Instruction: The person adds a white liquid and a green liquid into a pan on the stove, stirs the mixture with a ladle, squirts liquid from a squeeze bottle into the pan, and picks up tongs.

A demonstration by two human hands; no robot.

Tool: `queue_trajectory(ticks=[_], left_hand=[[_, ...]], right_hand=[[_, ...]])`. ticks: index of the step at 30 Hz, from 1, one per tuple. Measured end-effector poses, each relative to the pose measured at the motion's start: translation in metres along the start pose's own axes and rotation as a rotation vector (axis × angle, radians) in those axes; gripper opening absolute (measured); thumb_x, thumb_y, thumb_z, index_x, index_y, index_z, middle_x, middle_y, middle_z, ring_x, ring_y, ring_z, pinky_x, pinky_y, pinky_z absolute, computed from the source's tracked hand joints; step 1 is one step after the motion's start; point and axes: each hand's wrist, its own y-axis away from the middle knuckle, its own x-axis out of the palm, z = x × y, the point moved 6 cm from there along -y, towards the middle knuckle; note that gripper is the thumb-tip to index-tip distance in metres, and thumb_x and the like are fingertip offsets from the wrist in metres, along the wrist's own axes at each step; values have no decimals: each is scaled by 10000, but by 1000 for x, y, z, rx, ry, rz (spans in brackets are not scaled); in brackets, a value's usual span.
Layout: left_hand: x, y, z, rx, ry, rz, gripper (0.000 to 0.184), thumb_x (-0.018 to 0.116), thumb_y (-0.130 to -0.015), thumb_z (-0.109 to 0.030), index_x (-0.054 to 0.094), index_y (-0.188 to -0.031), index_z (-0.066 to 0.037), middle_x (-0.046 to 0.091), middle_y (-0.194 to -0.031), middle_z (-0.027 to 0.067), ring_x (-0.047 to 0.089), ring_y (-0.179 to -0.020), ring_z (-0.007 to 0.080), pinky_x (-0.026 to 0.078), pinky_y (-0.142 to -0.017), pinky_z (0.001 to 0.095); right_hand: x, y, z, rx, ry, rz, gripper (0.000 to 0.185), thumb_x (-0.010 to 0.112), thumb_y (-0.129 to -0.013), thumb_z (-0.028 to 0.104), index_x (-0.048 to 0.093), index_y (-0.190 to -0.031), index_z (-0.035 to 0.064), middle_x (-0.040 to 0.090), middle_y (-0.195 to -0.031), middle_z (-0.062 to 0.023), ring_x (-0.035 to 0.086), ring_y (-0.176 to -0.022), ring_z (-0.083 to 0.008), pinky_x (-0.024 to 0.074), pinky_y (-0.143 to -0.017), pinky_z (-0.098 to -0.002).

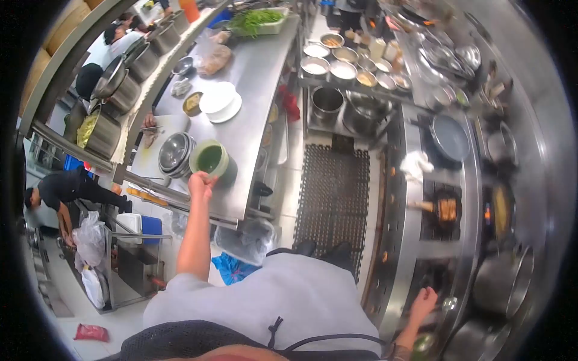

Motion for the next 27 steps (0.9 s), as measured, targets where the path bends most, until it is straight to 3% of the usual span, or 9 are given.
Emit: queue_trajectory(ticks=[2, 4, 5, 6, 8, 12, 14, 18, 27], left_hand=[[4, -5, -2, 0, 12, -45, 106, 574, -778, 32, 537, -874, 60, 453, -727, 103, 459, -556, 205, 637, -593, 484], [1, 1, -7, -10, -42, -115, 141, 611, -873, -84, 547, -911, 36, 440, -709, 85, 455, -553, 203, 638, -604, 473], [5, 17, -20, 40, -73, -103, 280, 615, -959, -251, 561, -959, 24, 517, -744, 104, 509, -605, 199, 633, -651, 424], [3, 27, -27, 61, -62, -128, 280, 615, -959, -251, 561, -959, 24, 517, -744, 104, 509, -605, 199, 633, -651, 424], [13, 47, -72, 566, -753, -390, 357, 577, -1004, -333, 562, -1014, 23, 620, -898, 119, 573, -706, 197, 594, -711, 370], [143, 73, -124, 740, -656, -137, 274, 575, -995, -156, 554, -1216, 4, 610, -1134, 140, 620, -871, 222, 525, -795, 365], [227, 72, -160, 1160, -955, -87, 355, 617, -923, -63, 550, -1269, -13, 591, -1140, 151, 627, -907, 248, 520, -836, 367], [362, 32, -223, 1209, -1015, 52, 463, 722, -843, -129, 560, -1260, -11, 585, -1182, 133, 643, -947, 231, 516, -870, 356], [478, -150, -379, 1274, -1022, -422, 757, 827, -690, -307, 522, -1283, 51, 572, -1252, 201, 644, -1049, 310, 520, -944, 408]], right_hand=[[47, -35, 60, -148, -27, 133, 252, 664, -914, 142, 662, -1102, -25, 665, -1004, -138, 640, -879, -247, 519, -827, -361], [87, -64, 116, -233, -23, 208, 213, 654, -907, 124, 670, -1053, -31, 662, -953, -154, 643, -845, -275, 522, -807, -369], [108, -79, 137, -274, -33, 246, 205, 652, -909, 125, 675, -1043, -28, 663, -947, -157, 644, -840, -278, 522, -802, -372], [130, -96, 159, -316, -46, 283, 198, 650, -911, 127, 679, -1032, -26, 665, -941, -161, 646, -834, -282, 522, -798, -375], [167, -129, 217, -359, -71, 326, 188, 649, -914, 128, 682, -1019, -24, 666, -934, -162, 647, -837, -283, 521, -796, -379], [250, -195, 350, -578, -230, 397, 153, 647, -926, 109, 686, -979, -28, 663, -865, -155, 640, -759, -261, 511, -723, -376], [277, -224, 446, -772, -294, 452, 150, 637, -934, 111, 689, -998, -14, 667, -890, -167, 648, -789, -302, 515, -742, -368], [321, -264, 625, -842, -488, 678, 189, 654, -913, 117, 685, -1053, -7, 669, -923, -150, 673, -850, -280, 526, -793, -350], [382, -222, 959, -1141, -746, 1414, 390, 680, -892, 96, 613, -1270, 21, 663, -1059, -49, 612, -870, -117, 516, -789, -274]])
